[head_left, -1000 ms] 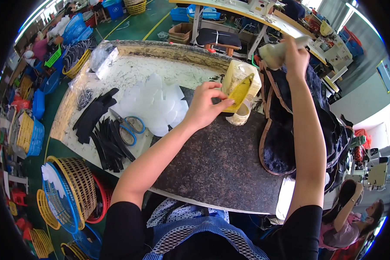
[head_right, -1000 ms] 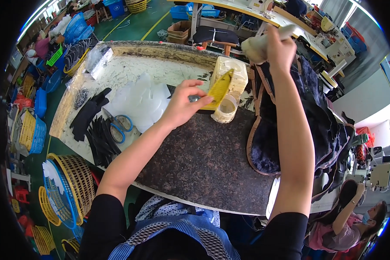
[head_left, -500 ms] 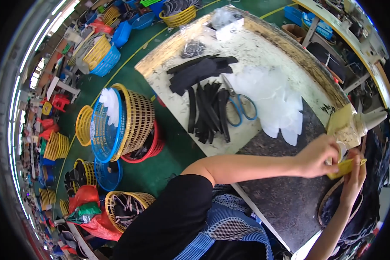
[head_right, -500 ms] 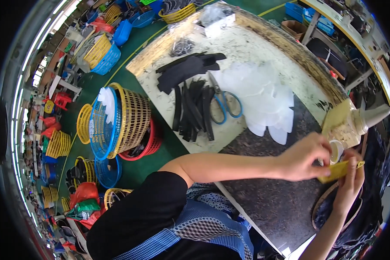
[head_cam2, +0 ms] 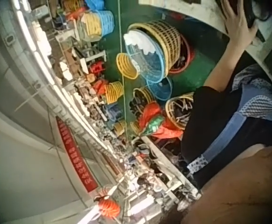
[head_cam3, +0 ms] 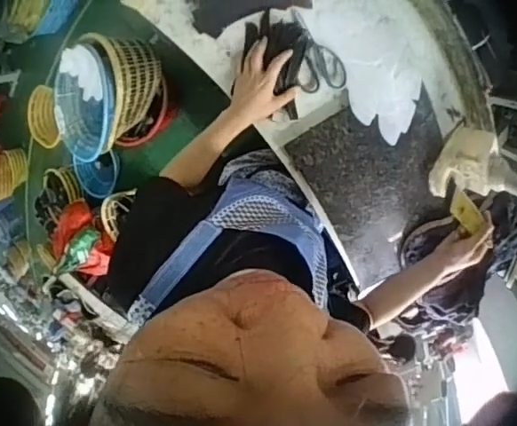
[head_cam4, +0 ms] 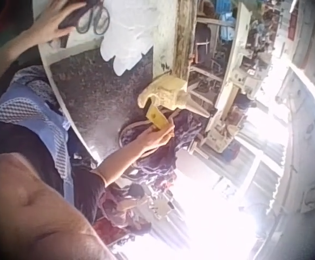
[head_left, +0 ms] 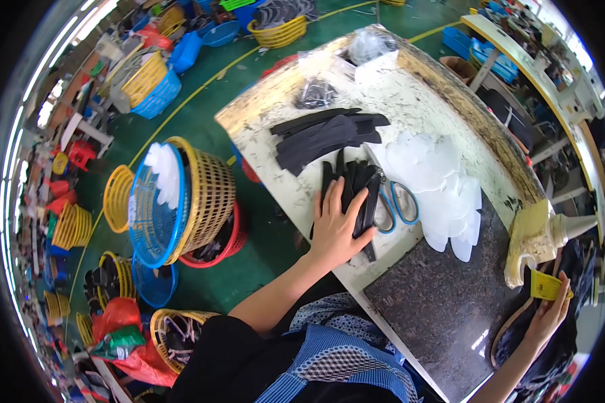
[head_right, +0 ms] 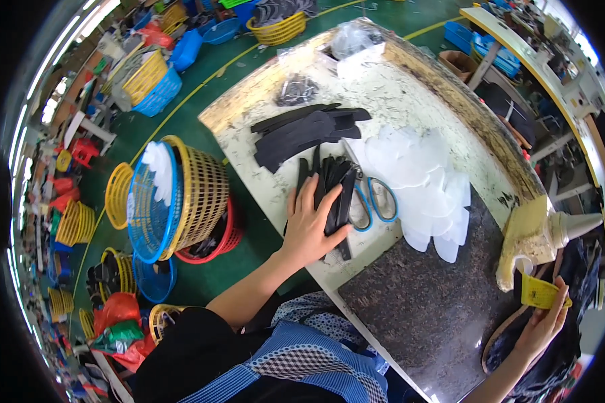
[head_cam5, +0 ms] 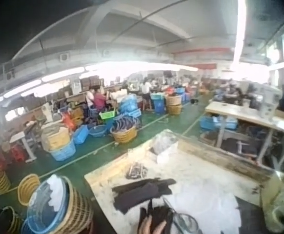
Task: Apply adhesive to shoe component strips and trim/assemble them at a workbench.
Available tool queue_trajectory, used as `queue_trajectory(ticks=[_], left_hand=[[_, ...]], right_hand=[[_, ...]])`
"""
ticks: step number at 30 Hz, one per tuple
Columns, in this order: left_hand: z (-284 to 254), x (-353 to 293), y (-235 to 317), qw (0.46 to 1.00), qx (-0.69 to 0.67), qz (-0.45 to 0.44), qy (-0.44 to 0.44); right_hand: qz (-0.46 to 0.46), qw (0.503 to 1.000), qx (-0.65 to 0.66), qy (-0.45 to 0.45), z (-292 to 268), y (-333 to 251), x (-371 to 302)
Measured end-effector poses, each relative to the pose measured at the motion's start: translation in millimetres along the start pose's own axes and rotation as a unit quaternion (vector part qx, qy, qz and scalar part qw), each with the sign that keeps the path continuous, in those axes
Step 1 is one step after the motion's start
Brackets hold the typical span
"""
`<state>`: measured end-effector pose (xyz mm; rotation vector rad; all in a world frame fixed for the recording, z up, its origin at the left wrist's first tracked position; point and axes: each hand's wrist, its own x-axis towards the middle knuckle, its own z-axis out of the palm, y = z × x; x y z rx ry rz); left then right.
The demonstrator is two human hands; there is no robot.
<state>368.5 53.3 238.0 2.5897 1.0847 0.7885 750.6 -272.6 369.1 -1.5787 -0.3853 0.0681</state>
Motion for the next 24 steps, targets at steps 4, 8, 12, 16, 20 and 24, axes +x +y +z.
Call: queue_trajectory(ticks=[4,8,12,16,20,24], left_hand=[[-19,13,-19,0.972,-0.143,0.139,-0.127],[-25,36,-14,0.951,-0.208,0.163,-0.16],[-22,20,-6,0.991,-0.076,0.052,-0.096],[-16,20,5,0.989,-0.063,0.01,-0.136],[-14,25,10,0.993,-0.035,-0.018,-0.111],[-21,27,12,0.993,0.057,-0.012,-0.104]], right_hand=[[-0.03,0.999,-0.039,-0.005,-18,-11,-4],[-0.064,0.97,-0.227,0.055,-23,-51,-27],[-0.12,0.94,-0.316,0.055,3,-66,-32],[-0.12,0.946,-0.301,-0.007,29,-59,-20],[-0.211,0.899,-0.38,-0.058,52,-10,-6],[-0.255,0.877,-0.4,-0.08,52,29,0]])
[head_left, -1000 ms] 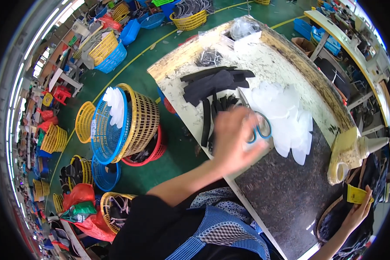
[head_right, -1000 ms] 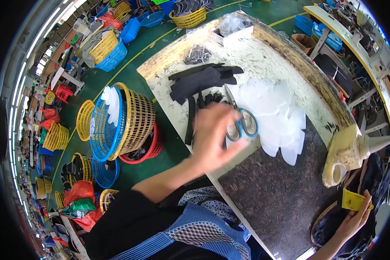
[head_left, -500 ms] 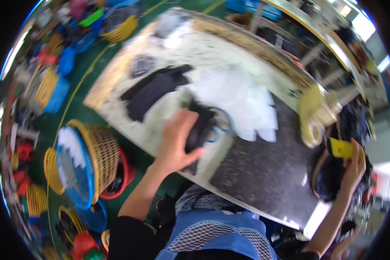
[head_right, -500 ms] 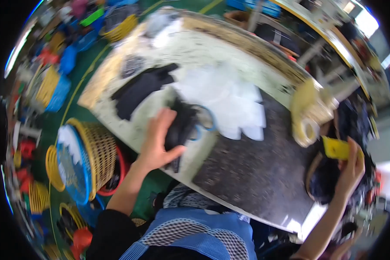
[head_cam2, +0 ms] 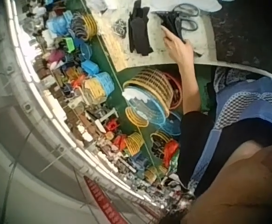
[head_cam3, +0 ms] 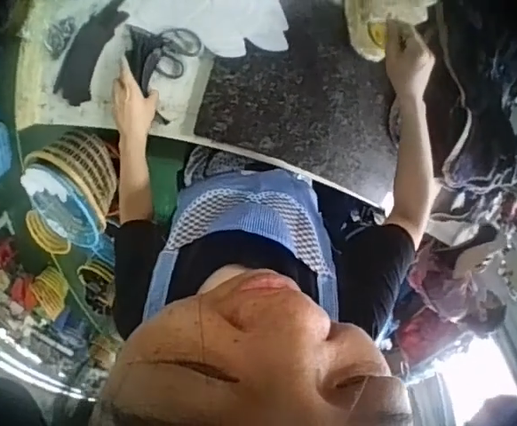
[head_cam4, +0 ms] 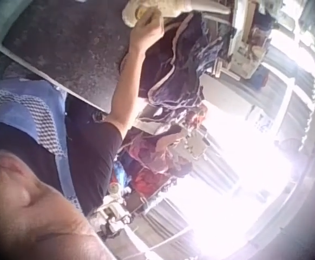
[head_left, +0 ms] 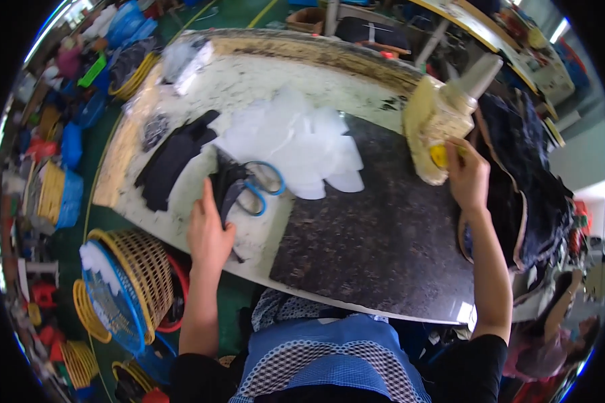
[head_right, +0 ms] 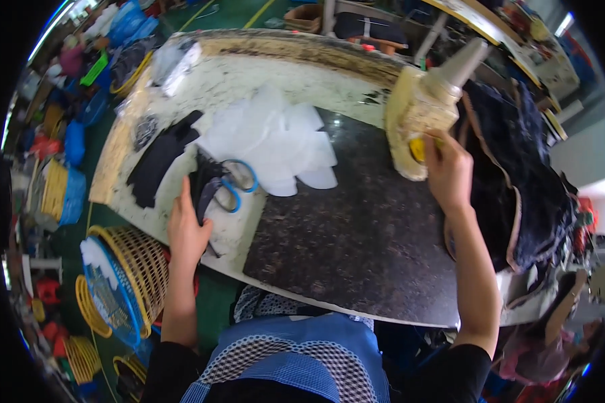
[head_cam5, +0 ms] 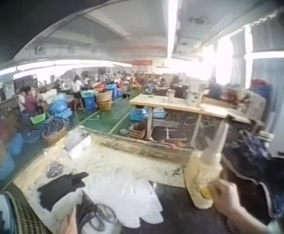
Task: Apply adhesive to shoe component strips and trim/assemble them at a workbench.
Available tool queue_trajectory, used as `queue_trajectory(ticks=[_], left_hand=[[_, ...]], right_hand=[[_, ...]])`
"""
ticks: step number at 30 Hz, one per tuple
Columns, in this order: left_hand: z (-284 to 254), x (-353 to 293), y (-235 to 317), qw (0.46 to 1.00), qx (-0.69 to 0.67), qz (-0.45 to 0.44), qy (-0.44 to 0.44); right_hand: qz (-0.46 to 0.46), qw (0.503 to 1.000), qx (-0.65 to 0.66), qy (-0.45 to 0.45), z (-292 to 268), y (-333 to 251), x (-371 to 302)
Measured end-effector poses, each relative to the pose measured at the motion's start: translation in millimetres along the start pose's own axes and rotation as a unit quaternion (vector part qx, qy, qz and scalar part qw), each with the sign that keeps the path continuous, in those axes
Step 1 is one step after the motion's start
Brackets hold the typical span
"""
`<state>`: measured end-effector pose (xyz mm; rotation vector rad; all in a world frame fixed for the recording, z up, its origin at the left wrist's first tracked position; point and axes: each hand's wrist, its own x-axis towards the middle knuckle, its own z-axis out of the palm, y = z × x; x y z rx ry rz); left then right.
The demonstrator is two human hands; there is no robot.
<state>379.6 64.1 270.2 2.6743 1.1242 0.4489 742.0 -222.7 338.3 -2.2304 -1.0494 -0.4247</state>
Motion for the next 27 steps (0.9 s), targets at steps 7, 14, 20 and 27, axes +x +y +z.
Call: queue_trajectory(ticks=[7,14,20,27], left_hand=[[-25,-1,3,0.981,-0.19,0.016,0.027],[9,-5,136,0.924,0.013,0.369,-0.101],[13,-4,150,0.905,-0.097,0.408,-0.075],[27,-19,152,0.861,-0.142,0.478,-0.1]], right_hand=[[0.275,0.925,0.253,0.063,-54,102,-31],[0.39,0.722,0.571,0.013,-59,58,-36],[0.307,0.794,0.523,-0.026,-115,56,-95],[0.282,0.841,0.46,-0.035,-105,28,-111]])
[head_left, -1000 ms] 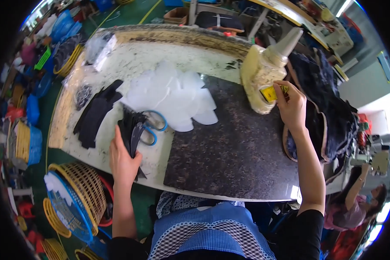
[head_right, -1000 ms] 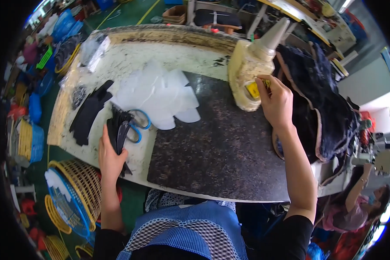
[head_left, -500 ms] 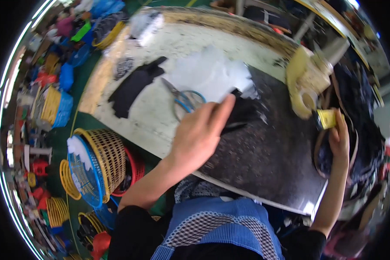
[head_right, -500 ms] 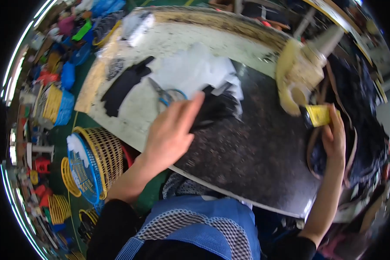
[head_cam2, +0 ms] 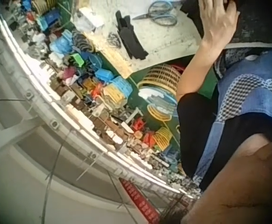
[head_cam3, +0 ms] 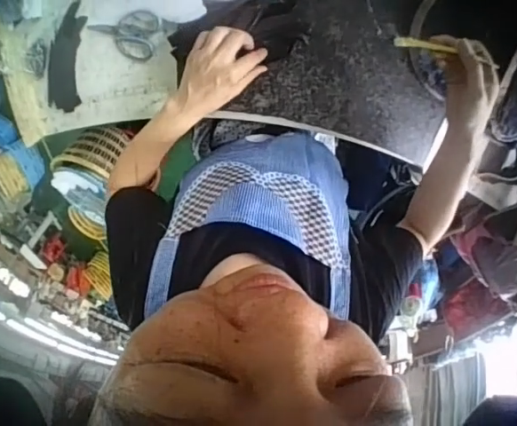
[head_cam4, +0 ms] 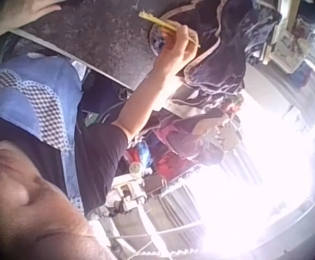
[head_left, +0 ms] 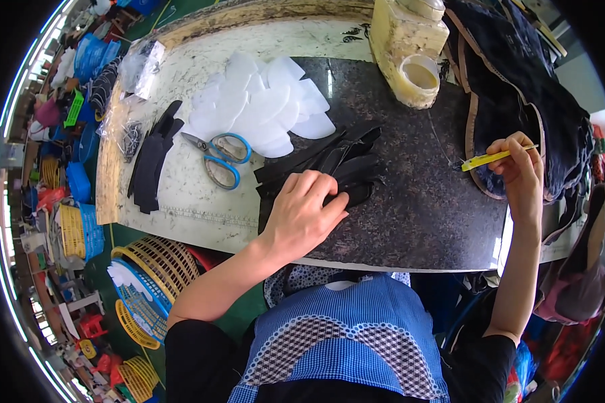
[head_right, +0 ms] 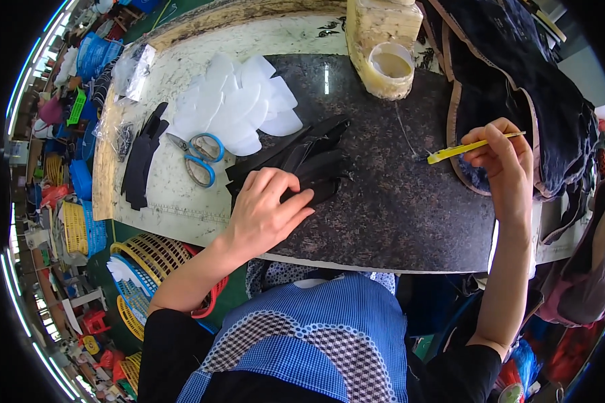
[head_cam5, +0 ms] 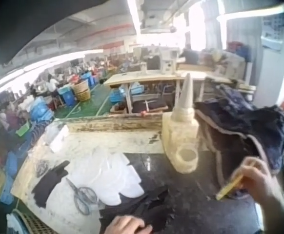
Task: Apply adhesive to shoe component strips and trim/assemble them at a workbench.
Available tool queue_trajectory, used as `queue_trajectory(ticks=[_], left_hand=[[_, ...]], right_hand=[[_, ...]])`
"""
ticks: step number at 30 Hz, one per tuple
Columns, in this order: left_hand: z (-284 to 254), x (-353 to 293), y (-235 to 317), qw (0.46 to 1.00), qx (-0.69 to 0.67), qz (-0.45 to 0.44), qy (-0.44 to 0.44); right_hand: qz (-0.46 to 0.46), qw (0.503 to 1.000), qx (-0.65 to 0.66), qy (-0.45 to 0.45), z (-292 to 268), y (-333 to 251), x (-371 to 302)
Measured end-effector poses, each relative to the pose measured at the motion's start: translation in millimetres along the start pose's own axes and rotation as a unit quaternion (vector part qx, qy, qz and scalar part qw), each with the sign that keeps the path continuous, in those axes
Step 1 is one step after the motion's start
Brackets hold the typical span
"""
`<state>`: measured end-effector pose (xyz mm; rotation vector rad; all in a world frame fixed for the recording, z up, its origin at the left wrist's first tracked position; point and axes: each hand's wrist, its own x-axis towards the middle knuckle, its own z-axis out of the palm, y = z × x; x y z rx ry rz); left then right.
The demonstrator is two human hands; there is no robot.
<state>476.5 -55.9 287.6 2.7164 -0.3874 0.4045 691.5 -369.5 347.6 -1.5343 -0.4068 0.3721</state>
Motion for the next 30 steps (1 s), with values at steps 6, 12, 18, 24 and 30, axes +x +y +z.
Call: queue_trajectory(ticks=[6,12,18,24,30], left_hand=[[3,-1,5,1.0,0.018,0.009,0.009],[0,16,5,0.998,-0.049,-0.013,0.028],[16,36,20,0.978,-0.17,-0.116,-0.026],[27,28,19,0.997,-0.074,-0.024,0.022],[31,33,18,0.987,-0.131,-0.086,0.024]], right_hand=[[-0.018,0.991,0.125,0.046,-13,4,11],[-0.01,0.984,0.142,0.111,-6,20,37],[-0.014,0.992,0.051,0.113,-5,20,34],[-0.048,0.99,-0.133,-0.014,34,2,3],[-0.101,0.964,-0.223,-0.099,61,1,-3]])
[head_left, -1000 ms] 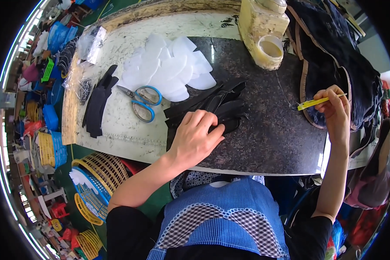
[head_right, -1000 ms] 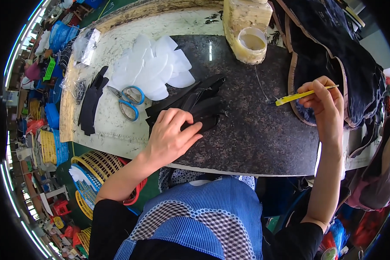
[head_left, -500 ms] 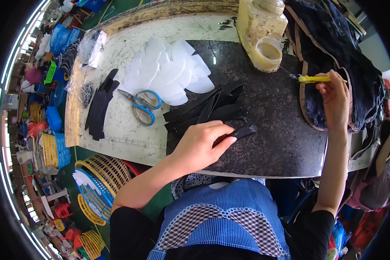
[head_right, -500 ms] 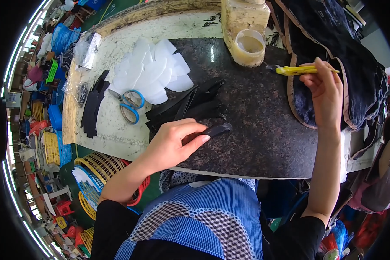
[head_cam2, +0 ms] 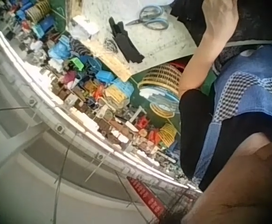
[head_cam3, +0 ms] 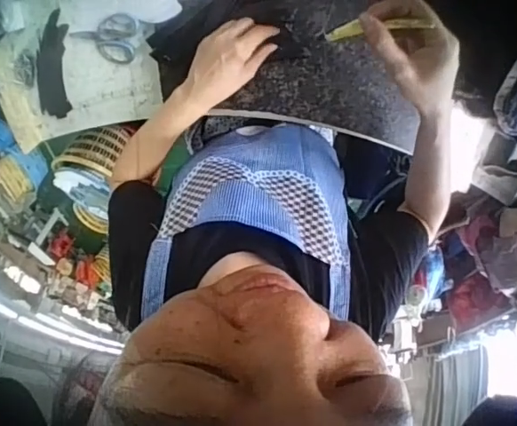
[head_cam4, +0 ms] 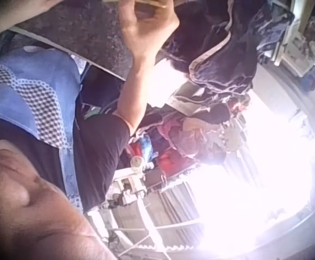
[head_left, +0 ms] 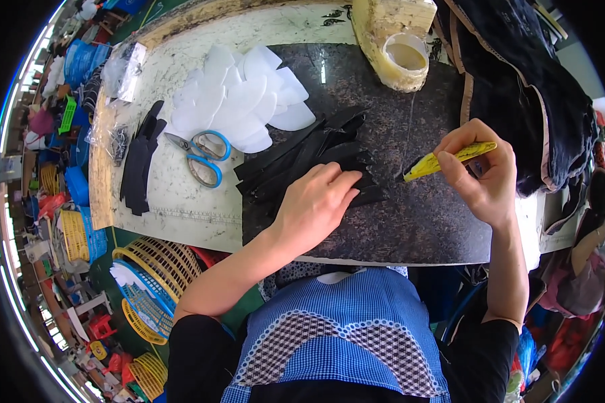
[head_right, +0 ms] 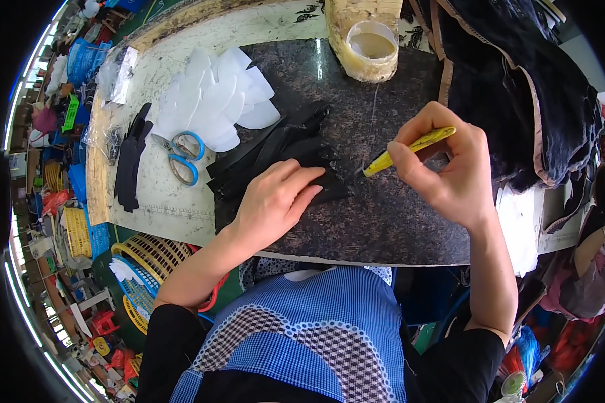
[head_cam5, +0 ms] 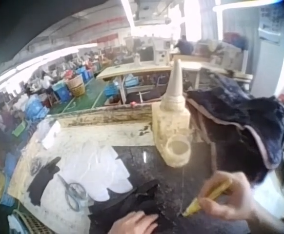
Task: Apply adhesive to shoe component strips and trim/assemble them at a workbench.
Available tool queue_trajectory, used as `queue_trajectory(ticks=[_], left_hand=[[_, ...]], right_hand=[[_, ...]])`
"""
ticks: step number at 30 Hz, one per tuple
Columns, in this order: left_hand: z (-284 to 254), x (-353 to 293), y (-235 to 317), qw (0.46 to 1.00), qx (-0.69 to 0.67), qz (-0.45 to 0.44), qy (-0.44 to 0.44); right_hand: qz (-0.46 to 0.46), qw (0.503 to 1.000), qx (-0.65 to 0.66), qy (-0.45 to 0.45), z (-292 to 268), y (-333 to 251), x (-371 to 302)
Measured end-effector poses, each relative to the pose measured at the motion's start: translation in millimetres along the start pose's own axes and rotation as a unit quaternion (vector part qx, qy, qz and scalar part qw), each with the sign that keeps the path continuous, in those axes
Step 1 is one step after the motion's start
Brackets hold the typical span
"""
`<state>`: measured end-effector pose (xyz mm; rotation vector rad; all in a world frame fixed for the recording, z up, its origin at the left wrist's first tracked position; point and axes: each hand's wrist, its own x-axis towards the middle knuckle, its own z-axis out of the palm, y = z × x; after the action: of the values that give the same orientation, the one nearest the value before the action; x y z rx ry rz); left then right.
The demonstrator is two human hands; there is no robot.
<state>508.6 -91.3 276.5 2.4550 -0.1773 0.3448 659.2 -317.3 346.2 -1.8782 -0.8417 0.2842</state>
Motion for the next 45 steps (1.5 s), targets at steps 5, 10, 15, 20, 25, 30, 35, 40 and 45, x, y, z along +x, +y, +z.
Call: queue_trajectory(ticks=[5,10,15,20,25,30,35,40,45], left_hand=[[3,-6,0,1.0,-0.008,0.008,-0.001],[4,-10,5,0.995,0.074,0.067,0.021],[4,-13,8,0.993,0.091,0.073,0.029],[4,-12,8,0.997,0.059,0.038,0.015],[-1,-6,11,0.999,0.036,0.013,-0.002],[-6,-6,15,0.999,0.028,-0.013,-0.01],[6,-11,11,0.999,-0.009,0.052,0.001],[-79,24,8,0.984,-0.153,-0.067,0.054],[-108,56,-102,0.971,0.213,-0.051,0.092]], right_hand=[[-0.024,1.0,0.0,-0.018,13,4,-8],[-0.034,0.993,-0.106,-0.042,25,0,-9],[-0.066,0.995,-0.074,-0.02,26,-5,-12],[-0.037,0.99,-0.131,-0.027,27,0,-19],[-0.066,0.996,-0.066,-0.005,33,-4,-14],[-0.005,0.986,-0.163,-0.024,22,-8,-18],[0.049,0.985,-0.023,0.163,-24,9,-46],[0.074,0.962,0.062,0.255,-51,24,-66],[0.095,0.976,0.049,0.191,-29,7,-55]])
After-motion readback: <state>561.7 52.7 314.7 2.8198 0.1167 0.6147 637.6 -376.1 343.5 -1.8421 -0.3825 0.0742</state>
